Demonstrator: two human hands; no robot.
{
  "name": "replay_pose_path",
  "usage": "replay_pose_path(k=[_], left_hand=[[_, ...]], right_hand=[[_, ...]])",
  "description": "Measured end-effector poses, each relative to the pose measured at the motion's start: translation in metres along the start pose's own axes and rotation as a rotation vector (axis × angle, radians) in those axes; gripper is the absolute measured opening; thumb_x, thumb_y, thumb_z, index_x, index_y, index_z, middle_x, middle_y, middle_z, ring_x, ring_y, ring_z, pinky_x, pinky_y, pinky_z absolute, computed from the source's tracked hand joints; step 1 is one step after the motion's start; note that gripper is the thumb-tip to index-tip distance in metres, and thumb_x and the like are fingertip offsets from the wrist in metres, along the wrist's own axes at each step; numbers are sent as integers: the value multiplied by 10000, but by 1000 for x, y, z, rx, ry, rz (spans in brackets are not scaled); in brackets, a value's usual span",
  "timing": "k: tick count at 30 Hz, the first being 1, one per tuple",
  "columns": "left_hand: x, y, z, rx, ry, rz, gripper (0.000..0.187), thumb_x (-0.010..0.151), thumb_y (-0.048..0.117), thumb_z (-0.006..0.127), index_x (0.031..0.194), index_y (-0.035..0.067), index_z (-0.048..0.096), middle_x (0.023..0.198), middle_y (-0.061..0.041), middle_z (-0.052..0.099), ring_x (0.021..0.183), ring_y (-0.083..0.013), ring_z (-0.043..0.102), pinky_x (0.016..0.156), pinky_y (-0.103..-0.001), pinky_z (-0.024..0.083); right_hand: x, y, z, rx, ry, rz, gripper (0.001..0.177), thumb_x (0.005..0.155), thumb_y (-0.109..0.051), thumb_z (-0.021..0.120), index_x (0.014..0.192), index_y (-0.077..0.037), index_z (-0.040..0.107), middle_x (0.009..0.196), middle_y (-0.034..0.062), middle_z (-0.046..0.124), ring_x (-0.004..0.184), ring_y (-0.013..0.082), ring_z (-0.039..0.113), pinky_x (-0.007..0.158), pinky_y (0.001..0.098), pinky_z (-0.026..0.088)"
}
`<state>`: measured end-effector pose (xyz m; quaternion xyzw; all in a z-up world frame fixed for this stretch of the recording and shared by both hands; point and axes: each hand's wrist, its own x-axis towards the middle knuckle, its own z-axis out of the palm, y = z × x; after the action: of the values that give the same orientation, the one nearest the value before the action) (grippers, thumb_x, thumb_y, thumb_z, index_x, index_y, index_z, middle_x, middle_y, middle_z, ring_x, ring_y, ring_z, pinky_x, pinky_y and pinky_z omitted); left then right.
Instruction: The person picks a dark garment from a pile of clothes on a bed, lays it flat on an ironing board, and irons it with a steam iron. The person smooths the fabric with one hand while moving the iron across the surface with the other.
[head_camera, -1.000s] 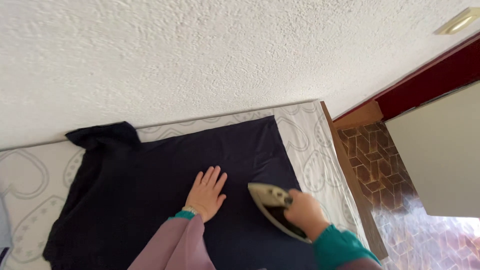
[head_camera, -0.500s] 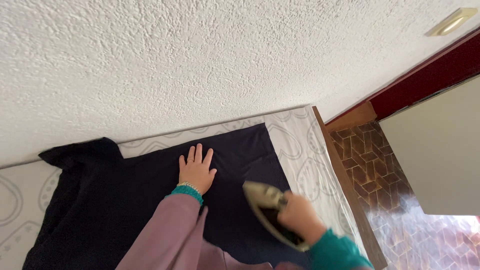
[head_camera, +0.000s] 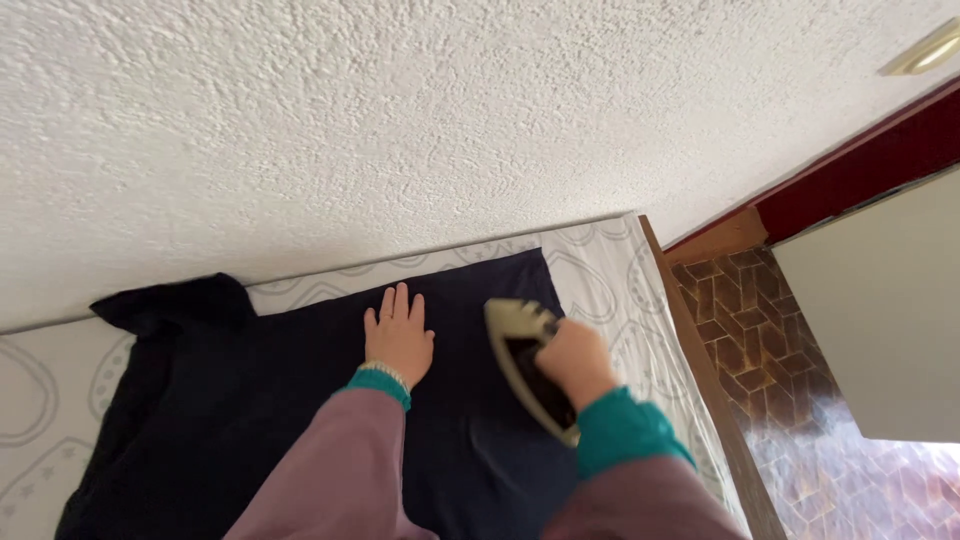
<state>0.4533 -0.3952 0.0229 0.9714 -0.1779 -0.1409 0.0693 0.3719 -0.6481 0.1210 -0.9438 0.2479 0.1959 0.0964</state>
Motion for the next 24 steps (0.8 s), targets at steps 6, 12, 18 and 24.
replay_pose_path(k=[6,12,18,24], left_hand=[[-72,9,-33,68,333,346,524,815,372,745,1246,117,592,1357,-158,532,1236,-331,507,864,-422,503],[-93,3,32,-99,205,505,666,951,364,605,1547,135,417,1628,-172,340,1489,-359,307,1177,-563,251],[-56,20,24,18,94,303,689,985,469,511,1589,202,315,1673,-148,234,1534,-338,207,1199,-577,200],[-3,34,13,80,86,301,660,1005,434,479,1601,219,293,1681,-136,215,1530,-331,215,1178,-570,235]], right_hand=[[34,23,-32,156,-13,307,398,741,-201,627,1054,37,692,995,239,749,946,438,722,777,487,594],[10,48,12,108,-53,241,356,734,-260,675,895,56,698,822,203,715,768,384,704,631,460,556],[-64,39,45,12,-12,61,255,671,-248,630,899,-137,649,912,158,741,930,440,695,799,500,550],[-44,8,5,92,-143,182,270,761,-305,662,943,-117,591,890,128,686,823,357,681,681,461,538]])
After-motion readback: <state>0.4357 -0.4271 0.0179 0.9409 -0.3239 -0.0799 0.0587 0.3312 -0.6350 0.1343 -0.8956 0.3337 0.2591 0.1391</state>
